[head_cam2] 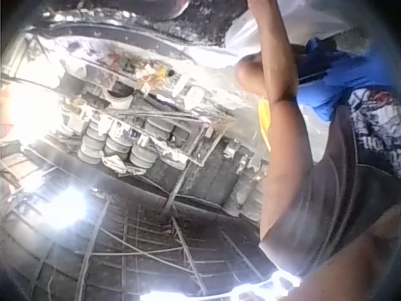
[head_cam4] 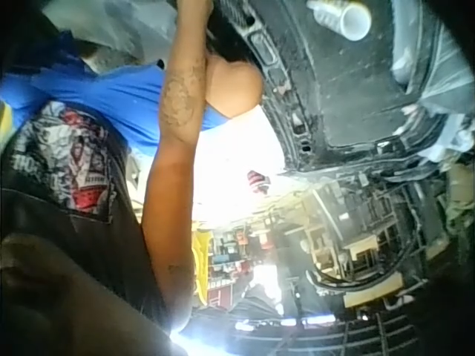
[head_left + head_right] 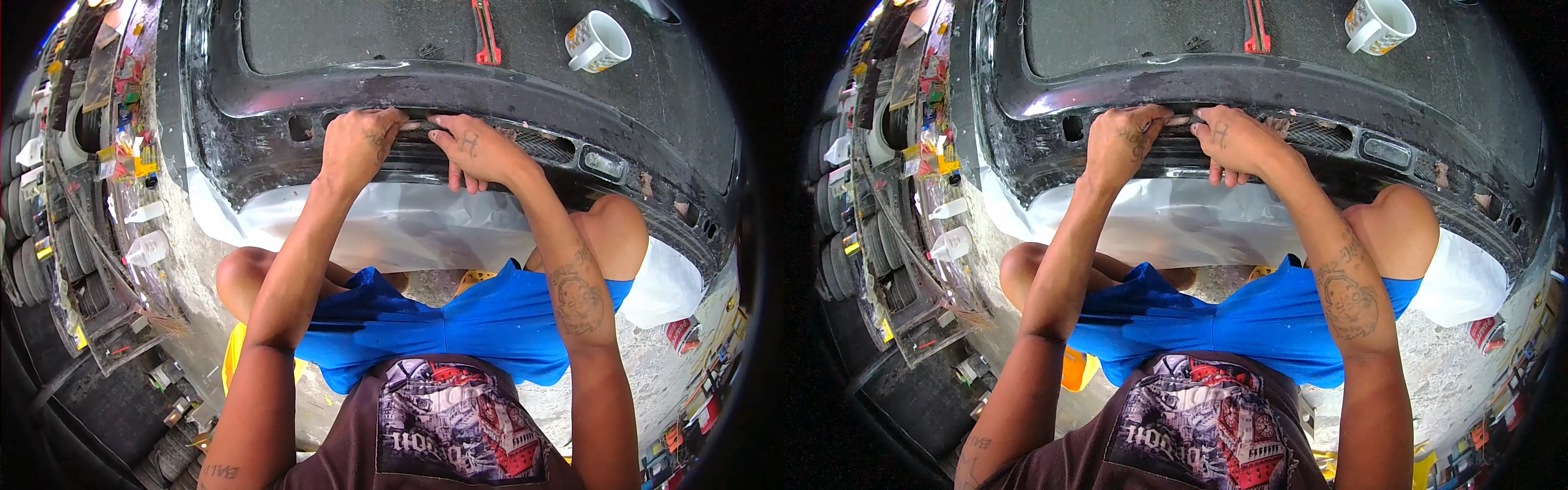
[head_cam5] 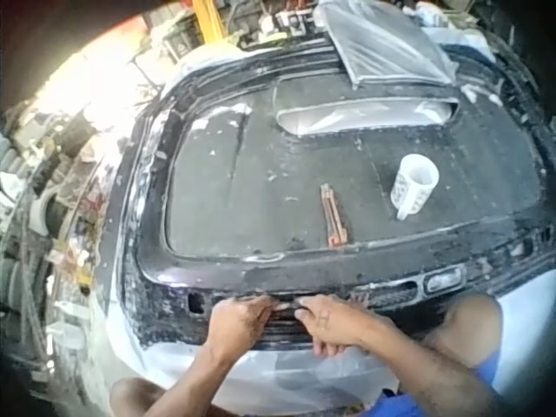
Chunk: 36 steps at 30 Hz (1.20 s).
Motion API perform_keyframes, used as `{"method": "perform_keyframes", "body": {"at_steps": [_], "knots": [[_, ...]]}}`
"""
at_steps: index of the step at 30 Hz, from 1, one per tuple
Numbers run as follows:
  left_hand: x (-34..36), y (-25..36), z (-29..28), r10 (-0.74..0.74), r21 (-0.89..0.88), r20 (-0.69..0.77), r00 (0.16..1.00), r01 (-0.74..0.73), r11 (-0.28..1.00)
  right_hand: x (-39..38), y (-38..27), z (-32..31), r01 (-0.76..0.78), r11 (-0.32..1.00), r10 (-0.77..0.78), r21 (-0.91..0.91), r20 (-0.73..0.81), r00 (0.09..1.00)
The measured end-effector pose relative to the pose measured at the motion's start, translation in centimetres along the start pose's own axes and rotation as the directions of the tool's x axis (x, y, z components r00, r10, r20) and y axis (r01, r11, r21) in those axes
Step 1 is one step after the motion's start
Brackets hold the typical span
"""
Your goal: Applying mesh and filler to repair a car body part using a utility knife.
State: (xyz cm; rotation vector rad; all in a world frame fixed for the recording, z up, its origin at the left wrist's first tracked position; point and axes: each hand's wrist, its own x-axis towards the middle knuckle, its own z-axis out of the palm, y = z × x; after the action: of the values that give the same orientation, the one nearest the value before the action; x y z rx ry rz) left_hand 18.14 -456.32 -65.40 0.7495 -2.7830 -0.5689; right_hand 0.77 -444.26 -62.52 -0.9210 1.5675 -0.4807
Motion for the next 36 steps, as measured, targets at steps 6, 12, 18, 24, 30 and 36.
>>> {"method": "perform_keyframes", "body": {"at_steps": [6,12,18,24,30,36], "knots": [[0.6,0.5,0.0,-0.059,0.23,0.149,0.987,0.023,0.973,0.1,0.0,-0.3,0.007,1.0,-0.007,0.007,0.021,1.0],[0.8,0.5,-0.2,-0.041,0.177,0.133,0.99,0.017,0.984,0.7,0.6,0.1,-0.007,1.0,0.007,0.029,0.003,1.0],[0.9,0.9,-0.1,-0.05,0.2,0.148,0.988,0.019,0.98,1.0,0.9,0.1,-0.006,0.996,0.003,0.088,0.031,1.0],[1.2,1.5,0.1,-0.089,0.301,0.186,0.978,0.03,0.953,0.9,0.5,0.0,-0.013,0.997,0.008,0.076,0.066,0.998],[0.9,1.3,-0.1,-0.073,0.258,0.173,0.982,0.026,0.966,1.8,1.2,0.5,-0.008,0.989,-0.002,0.145,0.074,0.997],[1.0,1.3,0.2,-0.077,0.289,0.179,0.981,0.022,0.957,1.8,1.3,0.1,-0.014,0.979,-0.005,0.201,0.092,0.996]]}}
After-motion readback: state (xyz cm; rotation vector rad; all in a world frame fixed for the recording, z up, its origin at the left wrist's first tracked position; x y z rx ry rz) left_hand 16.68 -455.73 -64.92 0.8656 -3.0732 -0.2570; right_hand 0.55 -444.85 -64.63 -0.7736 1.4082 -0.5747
